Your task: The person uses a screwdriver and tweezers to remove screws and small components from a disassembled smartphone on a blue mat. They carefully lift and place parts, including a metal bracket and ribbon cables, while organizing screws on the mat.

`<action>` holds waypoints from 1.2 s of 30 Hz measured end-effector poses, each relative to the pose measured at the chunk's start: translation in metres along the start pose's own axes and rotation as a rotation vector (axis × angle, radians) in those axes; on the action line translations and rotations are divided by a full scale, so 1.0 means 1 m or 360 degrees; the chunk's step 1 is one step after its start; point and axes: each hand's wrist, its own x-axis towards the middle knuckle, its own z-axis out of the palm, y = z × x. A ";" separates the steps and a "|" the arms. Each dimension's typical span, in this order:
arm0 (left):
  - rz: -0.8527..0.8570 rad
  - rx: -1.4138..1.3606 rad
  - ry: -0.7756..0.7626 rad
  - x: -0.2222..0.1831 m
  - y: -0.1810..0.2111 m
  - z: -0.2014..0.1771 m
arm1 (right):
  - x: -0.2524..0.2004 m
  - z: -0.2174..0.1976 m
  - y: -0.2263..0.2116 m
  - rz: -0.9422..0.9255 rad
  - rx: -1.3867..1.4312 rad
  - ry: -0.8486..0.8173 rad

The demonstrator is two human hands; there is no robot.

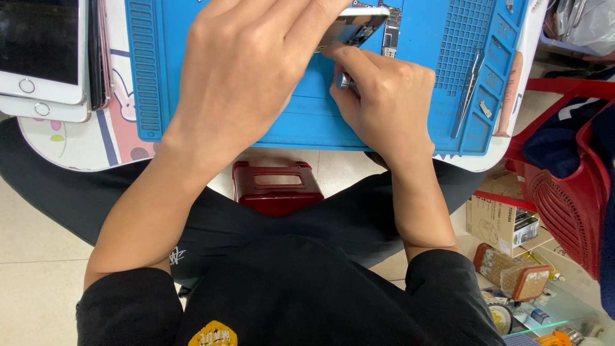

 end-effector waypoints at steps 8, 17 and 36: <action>-0.0054 -0.0216 -0.0262 -0.018 -0.018 -0.002 | -0.011 0.011 0.002 0.0064 -0.0134 0.0034; -0.0012 -0.0362 -0.0218 -0.017 -0.028 0.005 | -0.012 0.010 0.000 0.0042 -0.0258 -0.0019; 0.0022 -0.0899 -0.0013 -0.006 -0.005 0.016 | -0.058 -0.085 0.071 -0.0110 0.0681 0.0442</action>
